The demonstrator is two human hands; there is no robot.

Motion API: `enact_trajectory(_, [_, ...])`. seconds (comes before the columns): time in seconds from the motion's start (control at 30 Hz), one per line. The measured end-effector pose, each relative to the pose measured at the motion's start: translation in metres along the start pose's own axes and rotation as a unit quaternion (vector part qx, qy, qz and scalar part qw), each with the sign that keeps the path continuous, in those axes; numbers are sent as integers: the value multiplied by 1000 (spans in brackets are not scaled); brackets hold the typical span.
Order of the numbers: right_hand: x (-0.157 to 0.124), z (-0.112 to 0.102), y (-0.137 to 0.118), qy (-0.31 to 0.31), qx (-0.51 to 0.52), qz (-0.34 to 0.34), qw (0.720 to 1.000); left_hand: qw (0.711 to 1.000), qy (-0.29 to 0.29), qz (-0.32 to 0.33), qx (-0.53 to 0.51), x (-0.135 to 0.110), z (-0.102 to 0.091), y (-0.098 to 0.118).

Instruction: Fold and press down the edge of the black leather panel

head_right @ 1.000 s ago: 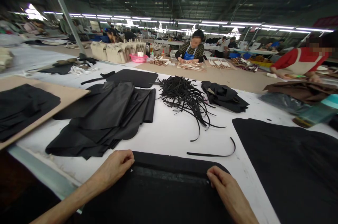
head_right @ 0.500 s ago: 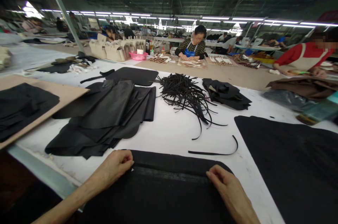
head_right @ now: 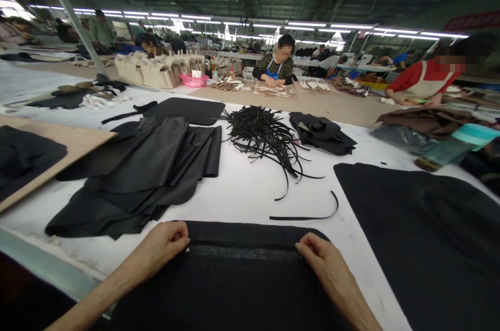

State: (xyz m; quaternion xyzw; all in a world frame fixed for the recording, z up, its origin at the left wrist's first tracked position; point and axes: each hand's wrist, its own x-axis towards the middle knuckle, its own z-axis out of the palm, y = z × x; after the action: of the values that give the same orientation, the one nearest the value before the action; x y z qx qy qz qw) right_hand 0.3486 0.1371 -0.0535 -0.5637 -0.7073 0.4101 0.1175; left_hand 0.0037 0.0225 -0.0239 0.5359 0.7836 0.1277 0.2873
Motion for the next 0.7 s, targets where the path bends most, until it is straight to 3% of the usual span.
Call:
enact_trajectory(0.37, [0,1,-3,31,27,-2,999,998,-16,9,52,3,5,-3])
enact_trajectory(0.6, [-1,1,-4,52,56,-16,997,982,-29,13,184,-3,9,-1])
enact_trajectory(0.7, [-2,1,-4,61,63,-25,996,976,-8,21,217,-6,17,-3])
